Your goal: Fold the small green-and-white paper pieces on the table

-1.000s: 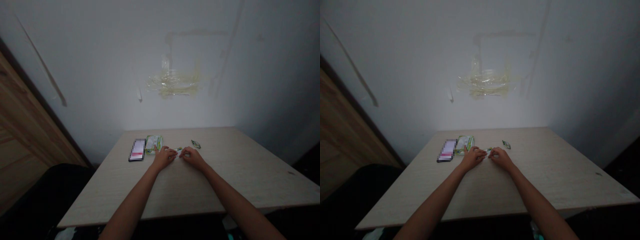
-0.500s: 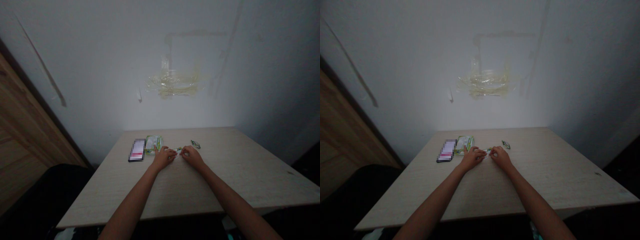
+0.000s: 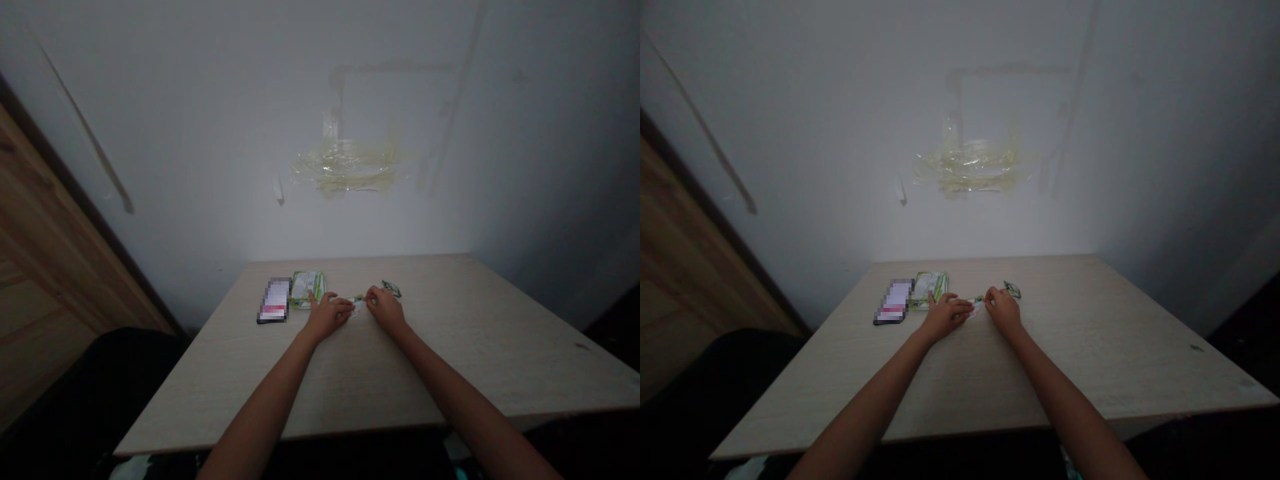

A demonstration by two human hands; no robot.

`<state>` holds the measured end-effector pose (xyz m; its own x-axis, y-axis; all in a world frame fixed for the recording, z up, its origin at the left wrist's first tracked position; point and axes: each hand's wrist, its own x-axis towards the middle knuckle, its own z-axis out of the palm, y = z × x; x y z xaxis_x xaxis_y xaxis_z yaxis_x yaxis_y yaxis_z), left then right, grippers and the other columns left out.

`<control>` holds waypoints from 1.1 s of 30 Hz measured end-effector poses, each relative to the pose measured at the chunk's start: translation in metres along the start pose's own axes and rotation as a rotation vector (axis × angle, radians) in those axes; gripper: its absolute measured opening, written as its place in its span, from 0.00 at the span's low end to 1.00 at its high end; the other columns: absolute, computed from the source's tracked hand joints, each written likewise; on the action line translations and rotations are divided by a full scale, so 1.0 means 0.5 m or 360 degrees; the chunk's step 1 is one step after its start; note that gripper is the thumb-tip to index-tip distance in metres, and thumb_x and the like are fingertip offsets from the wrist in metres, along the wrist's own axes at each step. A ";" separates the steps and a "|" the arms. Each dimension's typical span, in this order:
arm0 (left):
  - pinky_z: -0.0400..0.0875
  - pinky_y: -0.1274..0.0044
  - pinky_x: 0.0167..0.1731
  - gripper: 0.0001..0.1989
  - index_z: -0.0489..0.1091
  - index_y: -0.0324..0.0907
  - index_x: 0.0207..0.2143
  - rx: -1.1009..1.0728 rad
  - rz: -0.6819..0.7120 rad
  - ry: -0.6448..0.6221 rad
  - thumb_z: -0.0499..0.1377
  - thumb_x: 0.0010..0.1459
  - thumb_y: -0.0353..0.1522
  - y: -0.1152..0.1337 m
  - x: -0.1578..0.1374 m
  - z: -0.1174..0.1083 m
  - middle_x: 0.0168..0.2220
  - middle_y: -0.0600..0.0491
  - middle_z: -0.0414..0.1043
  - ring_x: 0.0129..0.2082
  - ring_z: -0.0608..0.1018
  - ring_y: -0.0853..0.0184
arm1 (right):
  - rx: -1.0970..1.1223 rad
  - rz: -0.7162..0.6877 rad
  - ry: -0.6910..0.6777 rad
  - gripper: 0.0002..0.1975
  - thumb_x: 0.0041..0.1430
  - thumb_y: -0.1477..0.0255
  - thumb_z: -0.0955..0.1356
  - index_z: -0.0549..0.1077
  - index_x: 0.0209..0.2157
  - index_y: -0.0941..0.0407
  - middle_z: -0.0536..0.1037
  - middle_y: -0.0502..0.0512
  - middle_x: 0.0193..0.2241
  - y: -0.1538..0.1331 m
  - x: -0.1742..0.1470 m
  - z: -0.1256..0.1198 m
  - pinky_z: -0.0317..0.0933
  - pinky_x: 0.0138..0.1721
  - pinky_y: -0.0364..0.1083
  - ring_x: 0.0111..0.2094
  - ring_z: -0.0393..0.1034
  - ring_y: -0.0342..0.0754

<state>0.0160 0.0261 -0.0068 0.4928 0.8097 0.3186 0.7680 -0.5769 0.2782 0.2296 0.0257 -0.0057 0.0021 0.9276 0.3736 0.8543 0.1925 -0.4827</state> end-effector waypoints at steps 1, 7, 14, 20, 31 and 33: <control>0.28 0.42 0.61 0.14 0.72 0.66 0.50 0.0000 0.0001 -0.0002 0.55 0.62 0.42 0.000 0.000 0.000 0.54 0.62 0.74 0.59 0.64 0.55 | -0.0021 0.0009 0.0005 0.04 0.59 0.73 0.66 0.72 0.36 0.53 0.76 0.53 0.36 -0.001 0.000 0.001 0.56 0.37 0.42 0.39 0.69 0.46; 0.26 0.39 0.58 0.14 0.71 0.66 0.50 0.0013 0.0008 -0.0007 0.55 0.63 0.42 0.003 -0.001 -0.002 0.54 0.62 0.74 0.59 0.64 0.55 | 0.0015 -0.0044 0.0072 0.03 0.59 0.73 0.66 0.72 0.35 0.53 0.76 0.53 0.33 0.012 0.002 0.013 0.56 0.36 0.42 0.38 0.69 0.47; 0.28 0.44 0.62 0.15 0.72 0.63 0.51 0.0013 -0.0013 0.0002 0.55 0.63 0.43 0.005 -0.003 -0.003 0.54 0.59 0.74 0.60 0.64 0.57 | 0.0409 -0.0223 0.0128 0.05 0.56 0.76 0.65 0.72 0.34 0.54 0.77 0.52 0.32 0.037 0.012 0.023 0.61 0.42 0.47 0.38 0.70 0.49; 0.30 0.44 0.62 0.15 0.71 0.63 0.51 0.0045 -0.0027 -0.0008 0.54 0.63 0.44 0.009 -0.002 -0.005 0.54 0.60 0.74 0.59 0.64 0.57 | 0.0521 -0.0321 0.0030 0.04 0.54 0.76 0.66 0.73 0.31 0.55 0.77 0.52 0.30 0.034 0.014 0.020 0.61 0.42 0.48 0.37 0.70 0.49; 0.25 0.40 0.59 0.14 0.72 0.64 0.50 0.0007 -0.0040 -0.0005 0.54 0.63 0.44 0.011 0.001 -0.004 0.54 0.60 0.74 0.57 0.65 0.56 | 0.0385 -0.0515 -0.0113 0.05 0.55 0.77 0.65 0.71 0.32 0.55 0.76 0.51 0.30 0.008 -0.008 0.004 0.59 0.39 0.44 0.35 0.69 0.47; 0.24 0.40 0.58 0.14 0.72 0.63 0.49 -0.0002 -0.0038 -0.0003 0.54 0.63 0.44 0.011 0.002 -0.004 0.54 0.60 0.74 0.57 0.65 0.55 | 0.0387 -0.0547 -0.0121 0.05 0.55 0.78 0.65 0.70 0.31 0.55 0.75 0.51 0.30 0.004 -0.012 -0.001 0.59 0.38 0.44 0.34 0.69 0.47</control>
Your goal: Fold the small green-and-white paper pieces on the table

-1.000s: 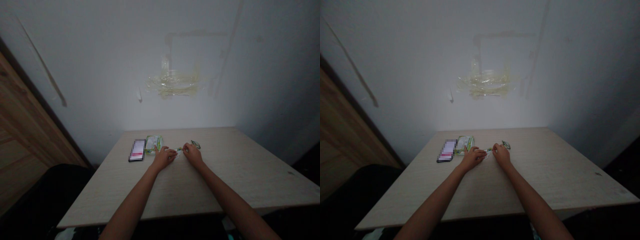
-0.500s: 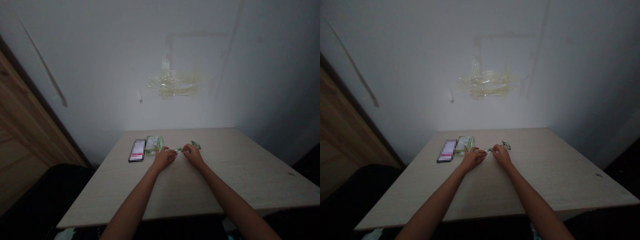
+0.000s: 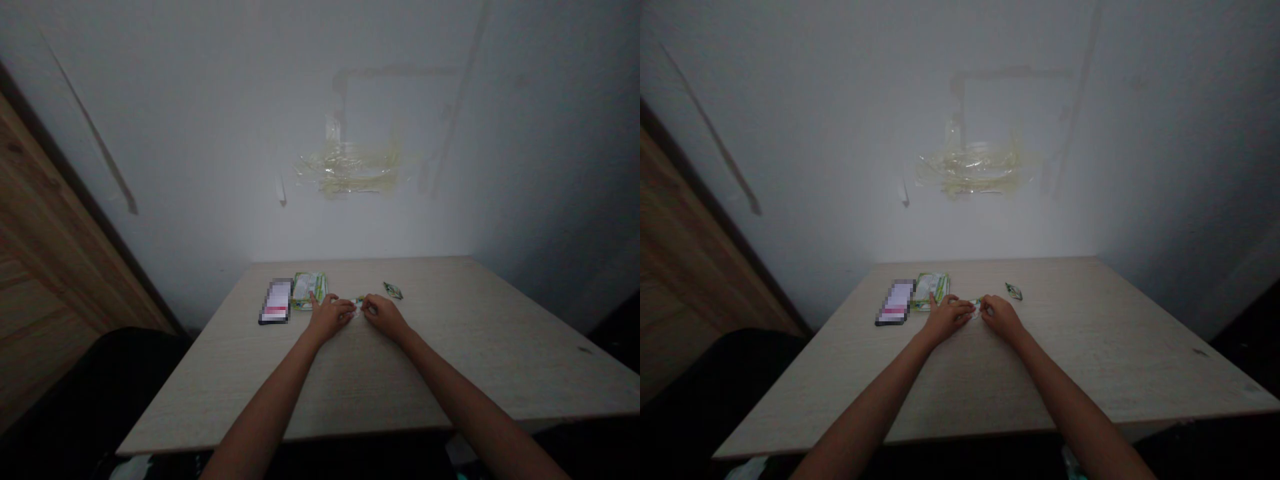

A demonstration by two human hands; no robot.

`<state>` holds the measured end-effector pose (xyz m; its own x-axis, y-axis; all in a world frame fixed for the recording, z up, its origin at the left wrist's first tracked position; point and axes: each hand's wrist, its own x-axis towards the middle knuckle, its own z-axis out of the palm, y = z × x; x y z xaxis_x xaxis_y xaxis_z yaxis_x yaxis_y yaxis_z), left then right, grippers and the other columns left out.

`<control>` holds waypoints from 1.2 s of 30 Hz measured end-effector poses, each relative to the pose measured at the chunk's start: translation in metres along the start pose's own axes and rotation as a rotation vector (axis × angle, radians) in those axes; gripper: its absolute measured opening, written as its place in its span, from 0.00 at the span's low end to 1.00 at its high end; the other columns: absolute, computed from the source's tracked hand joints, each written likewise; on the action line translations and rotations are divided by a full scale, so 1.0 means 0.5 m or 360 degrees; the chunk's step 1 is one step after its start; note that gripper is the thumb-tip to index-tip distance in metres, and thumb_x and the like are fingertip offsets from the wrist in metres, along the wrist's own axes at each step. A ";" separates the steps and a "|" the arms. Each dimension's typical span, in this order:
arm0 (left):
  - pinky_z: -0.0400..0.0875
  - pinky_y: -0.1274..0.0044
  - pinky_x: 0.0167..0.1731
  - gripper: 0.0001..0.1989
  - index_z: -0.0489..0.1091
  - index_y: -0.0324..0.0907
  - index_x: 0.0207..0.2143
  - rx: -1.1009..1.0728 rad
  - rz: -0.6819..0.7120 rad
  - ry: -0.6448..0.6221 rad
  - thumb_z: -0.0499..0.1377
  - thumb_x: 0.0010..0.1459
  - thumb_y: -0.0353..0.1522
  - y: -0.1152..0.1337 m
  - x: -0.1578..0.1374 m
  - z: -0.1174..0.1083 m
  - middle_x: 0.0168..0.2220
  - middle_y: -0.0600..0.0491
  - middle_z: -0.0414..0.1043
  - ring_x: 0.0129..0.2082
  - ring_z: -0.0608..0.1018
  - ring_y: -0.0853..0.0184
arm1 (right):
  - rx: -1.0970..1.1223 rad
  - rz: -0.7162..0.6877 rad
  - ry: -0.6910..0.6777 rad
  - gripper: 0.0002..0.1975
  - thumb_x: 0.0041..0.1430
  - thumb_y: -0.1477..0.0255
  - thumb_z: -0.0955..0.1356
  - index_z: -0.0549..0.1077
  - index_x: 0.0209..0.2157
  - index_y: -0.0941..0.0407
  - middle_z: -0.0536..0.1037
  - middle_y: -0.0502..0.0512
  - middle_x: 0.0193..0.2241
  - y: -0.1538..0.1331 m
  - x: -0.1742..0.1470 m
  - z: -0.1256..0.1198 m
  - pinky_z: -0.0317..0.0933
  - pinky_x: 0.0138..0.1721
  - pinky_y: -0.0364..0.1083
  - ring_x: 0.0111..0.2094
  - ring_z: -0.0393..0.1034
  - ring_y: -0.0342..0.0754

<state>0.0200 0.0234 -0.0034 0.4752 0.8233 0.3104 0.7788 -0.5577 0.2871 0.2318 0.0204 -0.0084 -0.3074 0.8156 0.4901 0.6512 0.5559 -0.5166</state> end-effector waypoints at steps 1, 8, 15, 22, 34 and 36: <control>0.23 0.40 0.58 0.14 0.72 0.63 0.49 -0.0007 0.0000 -0.0001 0.54 0.63 0.44 0.000 0.000 0.000 0.54 0.59 0.74 0.57 0.65 0.55 | 0.0010 -0.0017 -0.0002 0.05 0.54 0.78 0.65 0.70 0.31 0.55 0.75 0.51 0.30 -0.002 -0.001 -0.002 0.59 0.38 0.44 0.34 0.69 0.47; 0.24 0.40 0.58 0.14 0.72 0.64 0.49 -0.0005 -0.0021 -0.0018 0.53 0.63 0.44 0.001 -0.001 -0.001 0.54 0.60 0.73 0.58 0.64 0.55 | 0.0075 -0.0108 -0.0060 0.06 0.53 0.79 0.65 0.70 0.31 0.54 0.75 0.52 0.31 -0.004 -0.007 -0.003 0.60 0.39 0.44 0.35 0.69 0.47; 0.24 0.38 0.57 0.13 0.72 0.64 0.49 0.0024 -0.0013 0.0020 0.55 0.62 0.44 0.001 -0.001 0.002 0.53 0.60 0.74 0.57 0.65 0.55 | 0.0042 -0.0163 -0.0105 0.08 0.51 0.81 0.64 0.69 0.32 0.54 0.73 0.51 0.30 -0.012 -0.010 -0.009 0.60 0.38 0.43 0.34 0.68 0.46; 0.27 0.40 0.59 0.14 0.72 0.63 0.49 0.0048 -0.0014 -0.0013 0.55 0.62 0.43 0.003 -0.002 -0.002 0.54 0.59 0.74 0.57 0.65 0.55 | 0.0097 -0.0196 -0.0168 0.08 0.51 0.81 0.65 0.69 0.32 0.54 0.74 0.51 0.31 -0.030 -0.015 -0.015 0.60 0.38 0.43 0.34 0.67 0.46; 0.24 0.41 0.58 0.13 0.72 0.65 0.49 0.0007 0.0001 0.0020 0.55 0.63 0.43 -0.002 -0.001 0.004 0.54 0.61 0.74 0.57 0.65 0.56 | 0.0161 -0.0221 -0.0197 0.07 0.51 0.80 0.65 0.69 0.31 0.54 0.74 0.51 0.31 -0.027 -0.015 -0.015 0.60 0.38 0.43 0.33 0.68 0.46; 0.22 0.40 0.57 0.13 0.72 0.64 0.49 0.0000 -0.0001 0.0008 0.54 0.63 0.43 0.000 -0.002 0.001 0.54 0.61 0.74 0.57 0.65 0.56 | 0.0160 -0.0207 -0.0190 0.07 0.51 0.80 0.65 0.69 0.31 0.54 0.74 0.51 0.31 -0.029 -0.015 -0.016 0.61 0.38 0.43 0.33 0.68 0.46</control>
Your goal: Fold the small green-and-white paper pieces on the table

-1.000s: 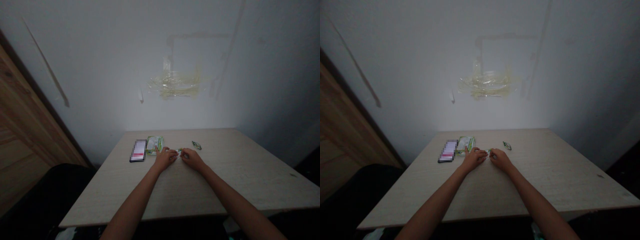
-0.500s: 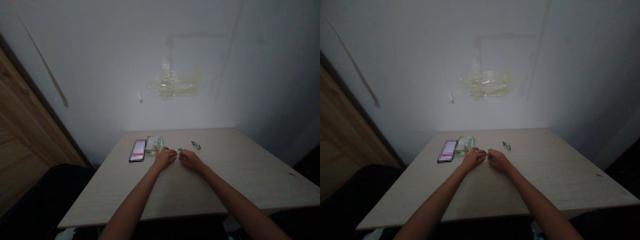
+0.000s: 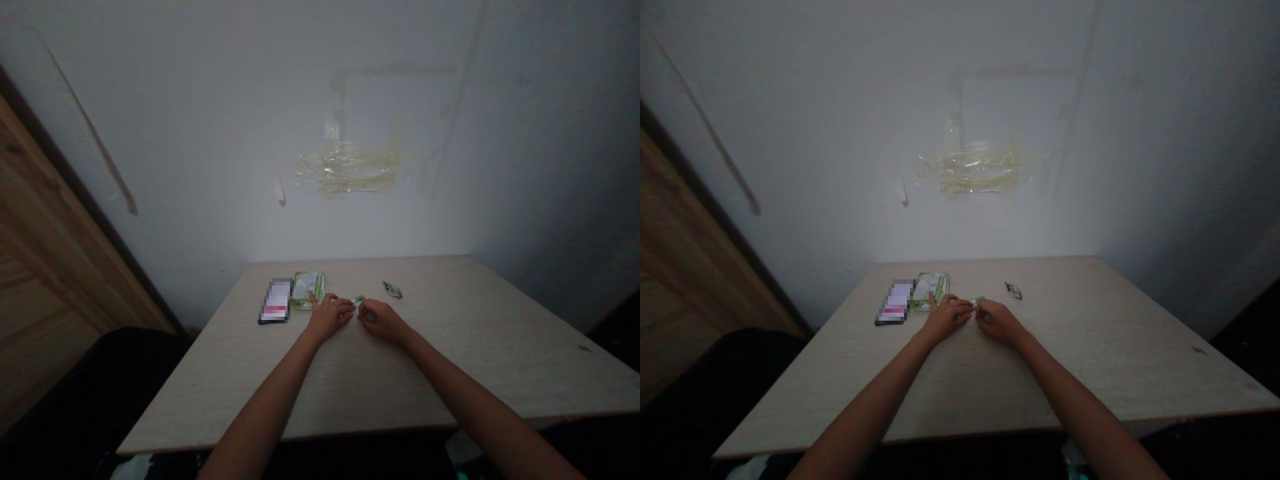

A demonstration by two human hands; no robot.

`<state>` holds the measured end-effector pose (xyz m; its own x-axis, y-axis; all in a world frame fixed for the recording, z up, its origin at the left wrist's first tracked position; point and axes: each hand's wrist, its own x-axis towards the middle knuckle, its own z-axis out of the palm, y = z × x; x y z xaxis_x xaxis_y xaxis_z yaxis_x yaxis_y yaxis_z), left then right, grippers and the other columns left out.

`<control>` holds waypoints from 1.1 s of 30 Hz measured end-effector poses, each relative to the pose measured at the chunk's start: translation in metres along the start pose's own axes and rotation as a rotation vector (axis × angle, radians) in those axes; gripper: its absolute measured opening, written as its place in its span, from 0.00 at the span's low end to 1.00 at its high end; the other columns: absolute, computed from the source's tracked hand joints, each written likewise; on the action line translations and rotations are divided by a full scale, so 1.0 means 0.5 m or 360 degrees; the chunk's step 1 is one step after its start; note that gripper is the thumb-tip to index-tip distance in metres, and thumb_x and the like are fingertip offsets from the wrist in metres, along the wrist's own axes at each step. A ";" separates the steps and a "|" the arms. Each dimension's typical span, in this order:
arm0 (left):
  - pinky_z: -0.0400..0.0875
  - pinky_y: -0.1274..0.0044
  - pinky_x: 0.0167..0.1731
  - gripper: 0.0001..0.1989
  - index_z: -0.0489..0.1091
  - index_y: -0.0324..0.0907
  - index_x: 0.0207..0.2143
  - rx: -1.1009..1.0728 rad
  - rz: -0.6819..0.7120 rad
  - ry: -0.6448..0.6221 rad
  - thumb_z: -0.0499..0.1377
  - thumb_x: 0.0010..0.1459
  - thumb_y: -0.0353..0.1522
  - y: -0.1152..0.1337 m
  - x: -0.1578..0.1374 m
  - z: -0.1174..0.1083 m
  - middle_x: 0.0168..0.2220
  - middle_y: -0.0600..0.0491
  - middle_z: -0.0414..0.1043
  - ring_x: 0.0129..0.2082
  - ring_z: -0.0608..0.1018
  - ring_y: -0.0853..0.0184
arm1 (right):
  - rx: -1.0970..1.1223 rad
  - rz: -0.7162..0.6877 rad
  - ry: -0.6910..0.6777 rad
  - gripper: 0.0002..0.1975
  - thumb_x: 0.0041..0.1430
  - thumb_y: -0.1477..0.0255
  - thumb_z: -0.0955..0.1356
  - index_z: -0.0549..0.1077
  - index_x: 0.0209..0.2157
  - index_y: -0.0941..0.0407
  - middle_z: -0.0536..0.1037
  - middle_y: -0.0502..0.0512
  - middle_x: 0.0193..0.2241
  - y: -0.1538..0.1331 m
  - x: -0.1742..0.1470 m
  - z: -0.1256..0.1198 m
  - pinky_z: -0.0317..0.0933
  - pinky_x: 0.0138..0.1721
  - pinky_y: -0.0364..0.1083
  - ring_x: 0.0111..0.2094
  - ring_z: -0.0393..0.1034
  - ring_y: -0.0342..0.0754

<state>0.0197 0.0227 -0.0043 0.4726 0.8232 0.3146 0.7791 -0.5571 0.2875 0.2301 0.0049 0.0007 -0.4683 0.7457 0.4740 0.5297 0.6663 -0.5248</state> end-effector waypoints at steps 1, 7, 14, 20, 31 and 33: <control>0.22 0.40 0.57 0.13 0.72 0.64 0.49 -0.0001 -0.0005 -0.0003 0.54 0.63 0.43 0.001 0.000 -0.001 0.54 0.60 0.74 0.57 0.65 0.56 | 0.0012 0.0004 0.0005 0.07 0.51 0.80 0.65 0.70 0.31 0.54 0.74 0.50 0.30 -0.001 0.000 -0.001 0.61 0.37 0.43 0.33 0.68 0.45; 0.22 0.39 0.57 0.13 0.72 0.65 0.49 -0.0002 -0.0001 0.0004 0.54 0.63 0.44 -0.001 -0.002 -0.001 0.54 0.61 0.74 0.56 0.66 0.57 | 0.0279 0.0108 0.0045 0.04 0.53 0.76 0.66 0.72 0.31 0.54 0.78 0.50 0.31 0.009 0.002 -0.004 0.64 0.41 0.44 0.35 0.73 0.45; 0.23 0.43 0.60 0.14 0.73 0.62 0.49 -0.0032 0.0024 0.0017 0.55 0.63 0.43 -0.002 -0.002 0.000 0.53 0.59 0.75 0.57 0.66 0.57 | 0.0417 0.0331 0.0143 0.04 0.53 0.71 0.68 0.73 0.33 0.55 0.80 0.52 0.31 0.043 0.003 0.008 0.67 0.41 0.46 0.36 0.76 0.47; 0.25 0.45 0.62 0.13 0.73 0.63 0.48 -0.0049 0.0018 0.0027 0.55 0.62 0.44 -0.006 -0.001 0.003 0.53 0.61 0.75 0.58 0.65 0.56 | 0.0146 0.0196 0.0152 0.03 0.53 0.76 0.68 0.73 0.30 0.54 0.78 0.51 0.32 0.025 0.002 0.001 0.64 0.42 0.46 0.37 0.73 0.47; 0.24 0.45 0.61 0.13 0.73 0.63 0.48 -0.0062 0.0024 0.0041 0.55 0.62 0.44 -0.010 -0.001 0.004 0.53 0.61 0.75 0.59 0.64 0.56 | -0.0345 0.0300 0.0182 0.03 0.56 0.75 0.67 0.72 0.33 0.54 0.76 0.52 0.34 0.030 0.008 0.007 0.59 0.42 0.44 0.40 0.69 0.47; 0.24 0.45 0.62 0.14 0.73 0.63 0.49 -0.0067 0.0021 0.0035 0.55 0.62 0.44 -0.010 -0.001 0.004 0.53 0.61 0.75 0.59 0.63 0.56 | -0.0402 0.0375 0.0196 0.03 0.57 0.75 0.67 0.72 0.34 0.54 0.76 0.52 0.34 0.031 0.010 0.007 0.59 0.42 0.43 0.40 0.69 0.46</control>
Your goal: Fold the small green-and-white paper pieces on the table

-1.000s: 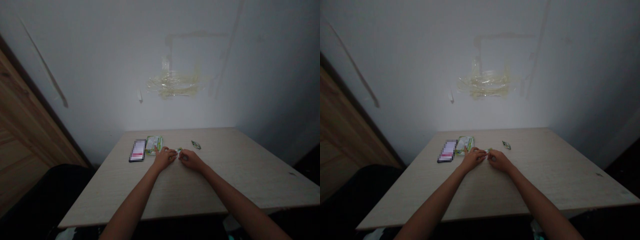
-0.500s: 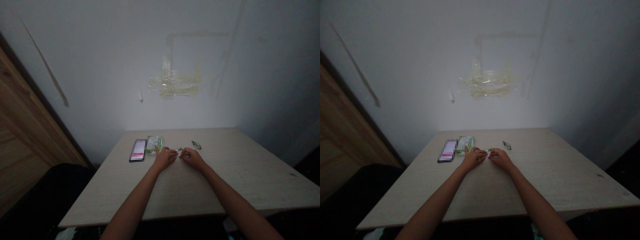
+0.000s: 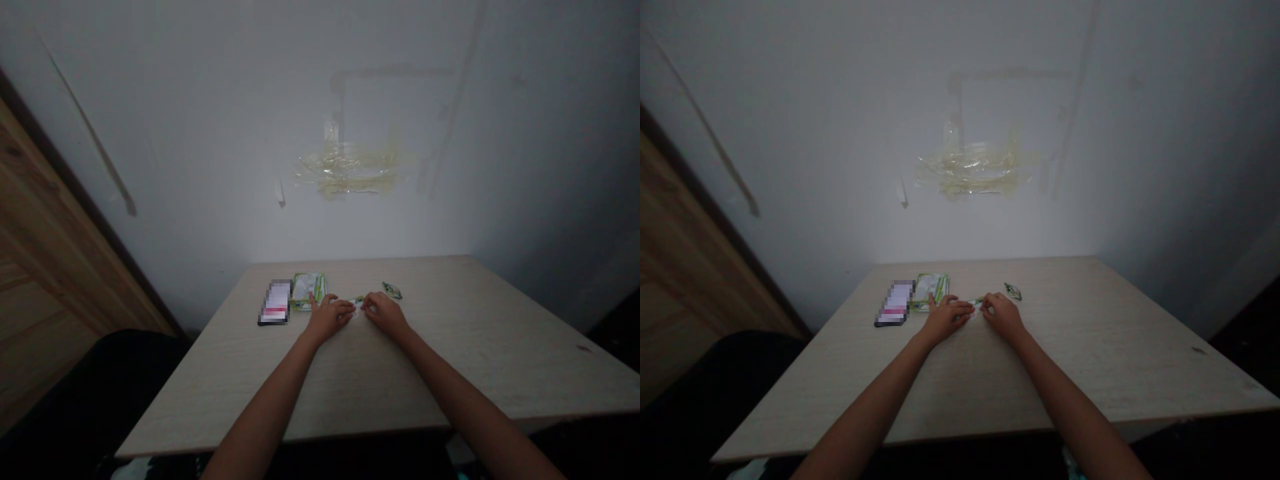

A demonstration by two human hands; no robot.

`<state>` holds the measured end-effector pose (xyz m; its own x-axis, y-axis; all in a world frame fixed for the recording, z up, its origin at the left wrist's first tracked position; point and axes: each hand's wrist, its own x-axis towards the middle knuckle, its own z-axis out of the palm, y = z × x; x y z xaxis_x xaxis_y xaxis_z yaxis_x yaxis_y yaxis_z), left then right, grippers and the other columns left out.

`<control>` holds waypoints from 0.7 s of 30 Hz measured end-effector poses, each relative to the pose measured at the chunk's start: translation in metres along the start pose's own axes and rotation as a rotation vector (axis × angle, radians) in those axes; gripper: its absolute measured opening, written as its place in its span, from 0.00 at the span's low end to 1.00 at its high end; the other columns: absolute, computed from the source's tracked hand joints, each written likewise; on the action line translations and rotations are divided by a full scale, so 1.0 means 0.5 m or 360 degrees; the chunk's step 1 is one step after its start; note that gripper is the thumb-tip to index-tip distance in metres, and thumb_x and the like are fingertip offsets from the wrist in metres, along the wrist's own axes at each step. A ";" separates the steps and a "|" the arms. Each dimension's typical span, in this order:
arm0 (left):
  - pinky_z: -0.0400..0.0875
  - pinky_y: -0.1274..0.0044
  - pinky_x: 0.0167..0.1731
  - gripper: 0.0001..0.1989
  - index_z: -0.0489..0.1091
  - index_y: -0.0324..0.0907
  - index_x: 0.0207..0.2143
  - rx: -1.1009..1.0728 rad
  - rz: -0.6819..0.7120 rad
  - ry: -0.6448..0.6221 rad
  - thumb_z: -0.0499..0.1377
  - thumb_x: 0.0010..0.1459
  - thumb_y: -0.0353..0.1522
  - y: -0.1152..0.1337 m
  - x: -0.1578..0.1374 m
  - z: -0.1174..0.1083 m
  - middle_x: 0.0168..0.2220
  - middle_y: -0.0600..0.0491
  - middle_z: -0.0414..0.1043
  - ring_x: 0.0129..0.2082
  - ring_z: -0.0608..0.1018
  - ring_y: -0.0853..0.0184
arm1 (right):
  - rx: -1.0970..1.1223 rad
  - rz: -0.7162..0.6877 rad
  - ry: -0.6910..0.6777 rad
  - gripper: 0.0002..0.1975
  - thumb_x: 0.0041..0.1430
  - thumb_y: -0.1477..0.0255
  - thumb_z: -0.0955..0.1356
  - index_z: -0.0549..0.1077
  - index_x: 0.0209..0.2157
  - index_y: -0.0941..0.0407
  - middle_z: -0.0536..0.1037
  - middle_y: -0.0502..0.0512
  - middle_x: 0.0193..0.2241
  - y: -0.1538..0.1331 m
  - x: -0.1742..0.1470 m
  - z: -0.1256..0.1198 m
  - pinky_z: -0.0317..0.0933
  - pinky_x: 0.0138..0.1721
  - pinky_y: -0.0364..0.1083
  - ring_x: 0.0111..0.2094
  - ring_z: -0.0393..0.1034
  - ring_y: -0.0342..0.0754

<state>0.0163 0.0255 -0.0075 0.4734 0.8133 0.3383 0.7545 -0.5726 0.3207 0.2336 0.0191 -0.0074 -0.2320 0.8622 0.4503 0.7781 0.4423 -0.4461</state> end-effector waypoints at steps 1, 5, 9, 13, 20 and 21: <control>0.24 0.46 0.62 0.14 0.73 0.63 0.49 0.0000 -0.0002 -0.0002 0.55 0.62 0.44 0.000 0.000 0.000 0.53 0.61 0.75 0.59 0.63 0.56 | -0.0027 0.0035 0.0004 0.03 0.58 0.74 0.67 0.72 0.34 0.53 0.76 0.52 0.35 0.000 0.001 0.000 0.59 0.42 0.43 0.40 0.69 0.46; 0.23 0.44 0.61 0.13 0.73 0.64 0.49 0.0007 -0.0007 -0.0019 0.55 0.63 0.43 0.000 0.001 -0.001 0.53 0.62 0.75 0.59 0.64 0.56 | -0.0144 0.0152 0.0017 0.03 0.60 0.72 0.66 0.71 0.36 0.53 0.75 0.52 0.36 -0.001 0.003 0.001 0.57 0.39 0.41 0.39 0.70 0.45; 0.20 0.42 0.59 0.13 0.72 0.64 0.49 -0.0003 -0.0013 -0.0031 0.55 0.62 0.43 -0.001 0.001 0.001 0.54 0.62 0.74 0.59 0.63 0.55 | -0.0296 0.0255 0.0003 0.04 0.62 0.71 0.65 0.71 0.38 0.52 0.75 0.52 0.36 -0.004 0.008 0.004 0.55 0.36 0.41 0.38 0.70 0.45; 0.18 0.42 0.58 0.14 0.72 0.64 0.49 -0.0009 -0.0002 -0.0033 0.55 0.63 0.43 -0.003 0.001 0.003 0.54 0.60 0.74 0.60 0.63 0.55 | -0.0407 0.0286 0.0015 0.06 0.65 0.69 0.63 0.70 0.40 0.52 0.75 0.54 0.36 -0.006 0.010 0.007 0.54 0.35 0.41 0.37 0.70 0.46; 0.21 0.42 0.59 0.14 0.72 0.65 0.50 0.0026 0.0002 -0.0057 0.53 0.63 0.44 0.000 0.000 -0.003 0.55 0.62 0.73 0.61 0.62 0.55 | -0.0450 0.0247 0.0020 0.09 0.67 0.69 0.61 0.71 0.41 0.53 0.76 0.55 0.36 -0.003 0.008 0.013 0.57 0.36 0.42 0.37 0.69 0.47; 0.22 0.42 0.60 0.14 0.72 0.65 0.50 0.0028 0.0004 -0.0063 0.53 0.64 0.44 0.001 0.000 -0.005 0.55 0.62 0.73 0.61 0.62 0.55 | -0.0427 0.0215 0.0015 0.09 0.66 0.70 0.61 0.72 0.41 0.54 0.76 0.55 0.36 0.001 0.008 0.014 0.58 0.38 0.43 0.38 0.69 0.47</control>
<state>0.0155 0.0250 -0.0053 0.4929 0.8155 0.3035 0.7608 -0.5731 0.3044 0.2288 0.0246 -0.0114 -0.1112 0.9060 0.4083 0.9282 0.2415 -0.2830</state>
